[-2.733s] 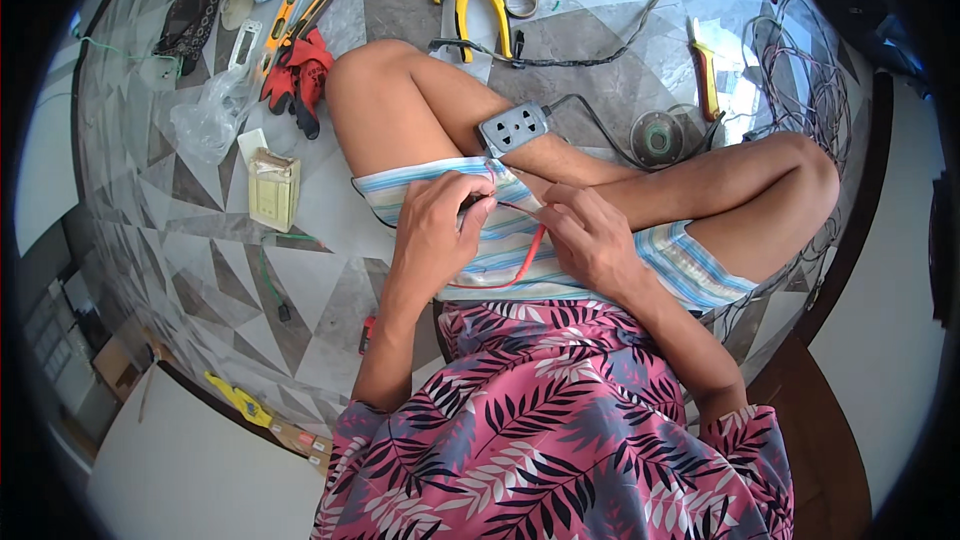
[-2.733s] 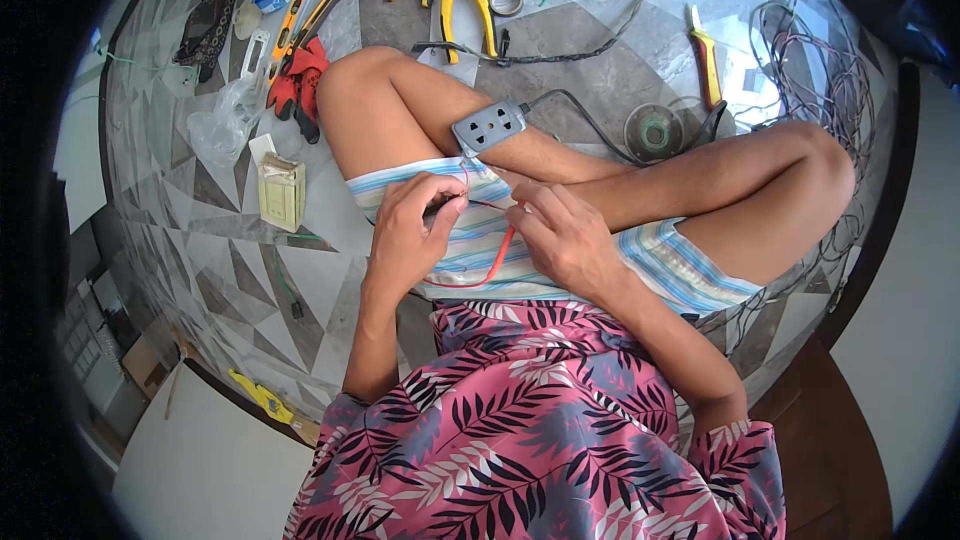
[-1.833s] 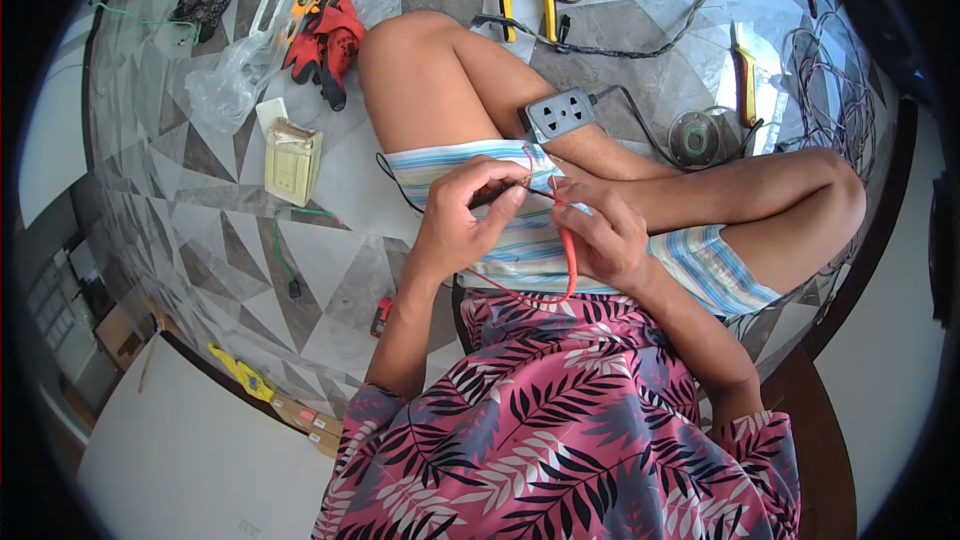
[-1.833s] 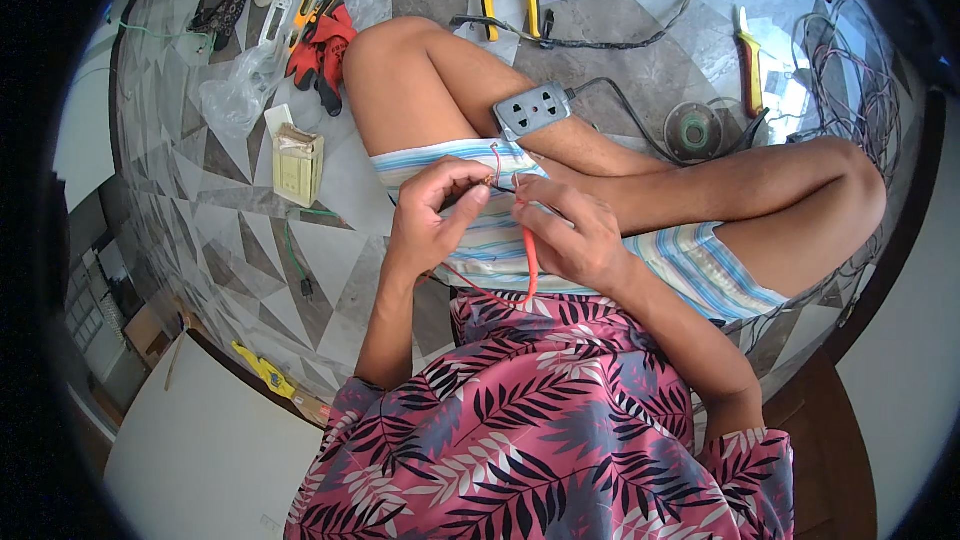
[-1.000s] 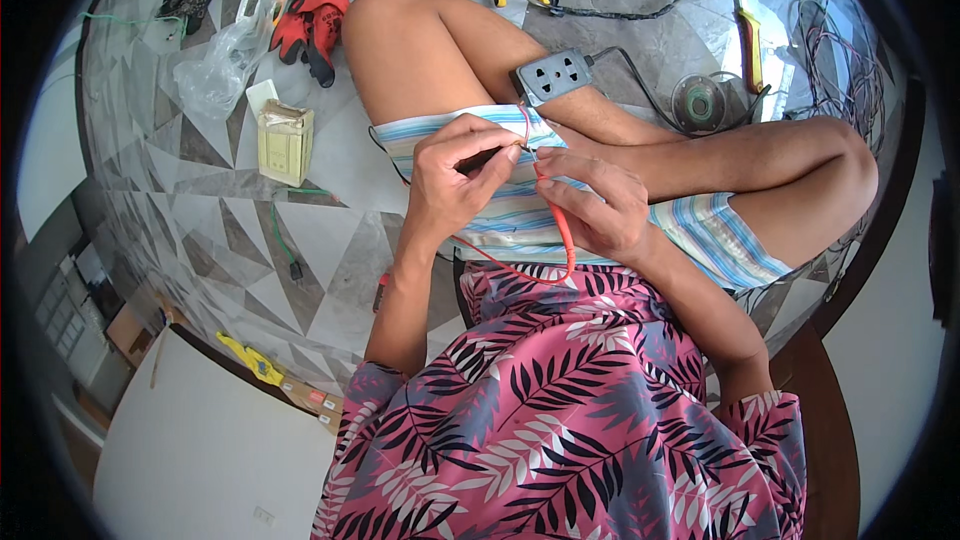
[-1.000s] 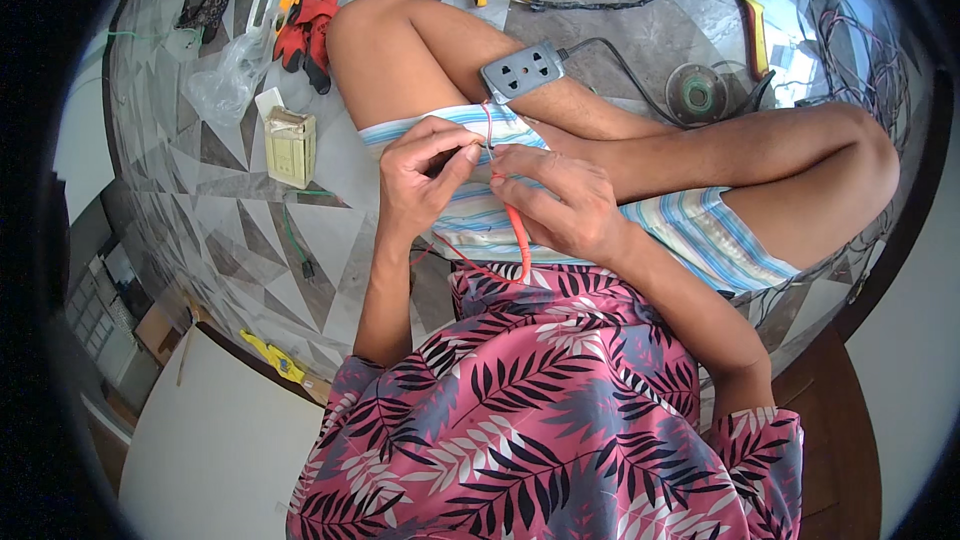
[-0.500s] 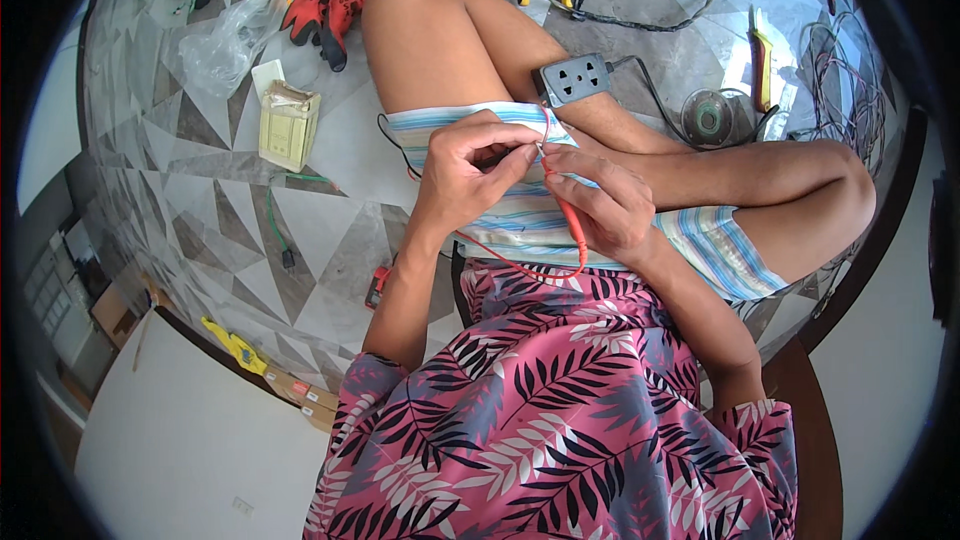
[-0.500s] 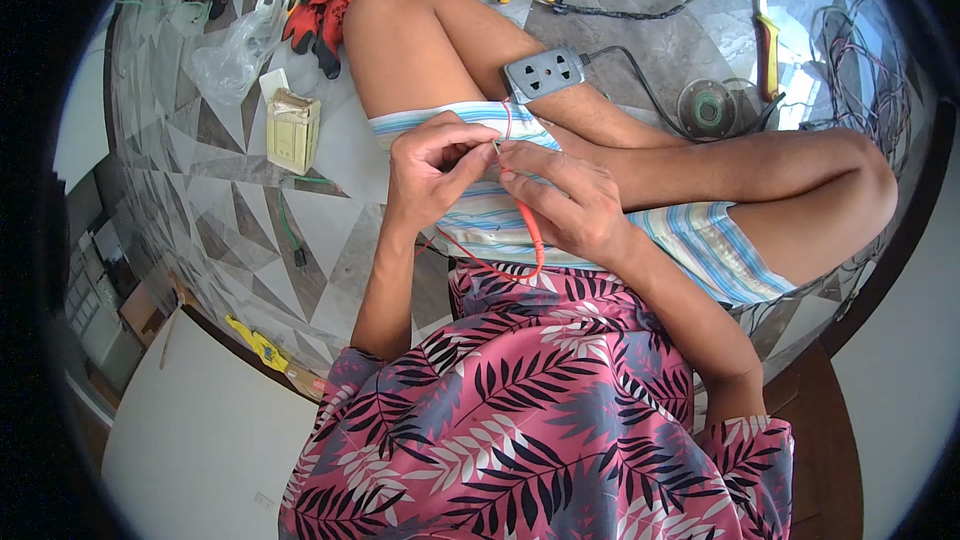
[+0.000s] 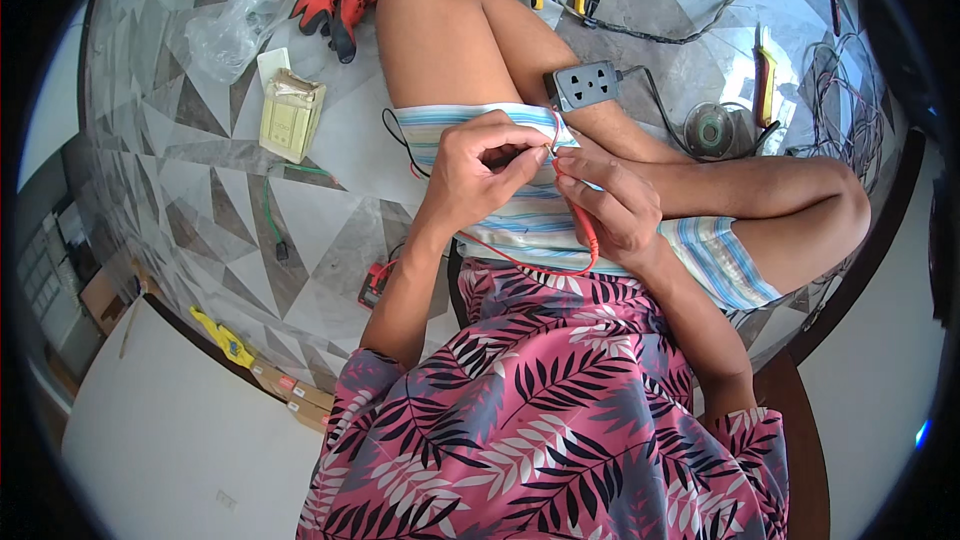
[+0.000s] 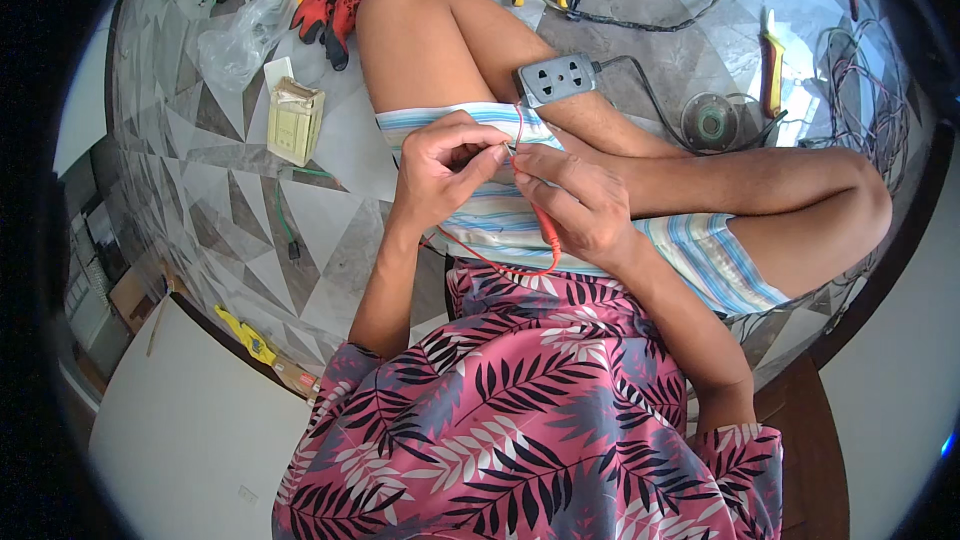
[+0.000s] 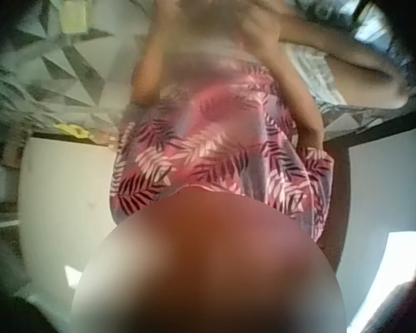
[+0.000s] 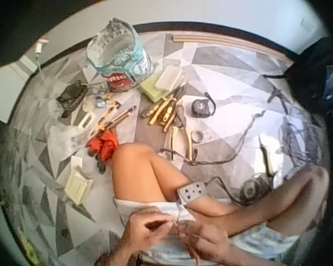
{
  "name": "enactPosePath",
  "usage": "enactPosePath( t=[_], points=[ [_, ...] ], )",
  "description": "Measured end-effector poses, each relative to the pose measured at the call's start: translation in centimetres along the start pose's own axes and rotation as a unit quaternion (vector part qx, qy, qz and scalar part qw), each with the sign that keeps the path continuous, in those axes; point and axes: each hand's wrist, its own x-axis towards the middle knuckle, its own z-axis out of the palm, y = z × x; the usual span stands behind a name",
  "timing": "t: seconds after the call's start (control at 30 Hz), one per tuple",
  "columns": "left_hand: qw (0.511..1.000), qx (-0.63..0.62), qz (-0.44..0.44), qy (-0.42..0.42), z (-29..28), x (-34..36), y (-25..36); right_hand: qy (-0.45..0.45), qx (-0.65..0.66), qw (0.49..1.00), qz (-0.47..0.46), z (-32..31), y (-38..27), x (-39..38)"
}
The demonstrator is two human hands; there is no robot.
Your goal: Stripping and preparing electrical wires to be connected to a multi-socket power outlet.
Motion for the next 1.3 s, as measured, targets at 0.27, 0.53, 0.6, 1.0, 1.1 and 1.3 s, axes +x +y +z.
enactPosePath(
  t=[0.27,0.53,0.6,1.0,1.1,1.3],
  points=[
    [1.000,-0.011,-0.010,-0.002,0.0,0.0,0.1,-0.006,-0.005,1.000,0.003,-0.3,-0.1,0.1],
    [0.998,0.050,0.022,0.012,0.7,0.4,0.6,0.041,-0.015,0.999,0.003,-0.1,0.6,-0.2],
    [0.995,0.087,0.048,0.022,1.3,0.5,0.8,0.094,-0.043,0.994,0.043,-0.4,1.1,-0.2],
    [0.909,0.392,0.101,-0.094,0.9,1.8,1.8,0.066,0.040,0.990,0.114,-0.6,4.7,0.3],
    [0.901,0.408,0.093,-0.111,0.8,1.8,1.9,0.032,0.031,0.991,0.125,-0.5,4.8,0.4],
    [0.898,0.413,0.107,-0.105,0.8,1.9,1.3,-0.018,-0.021,0.995,0.099,-0.8,5.1,1.1]
  ],
)
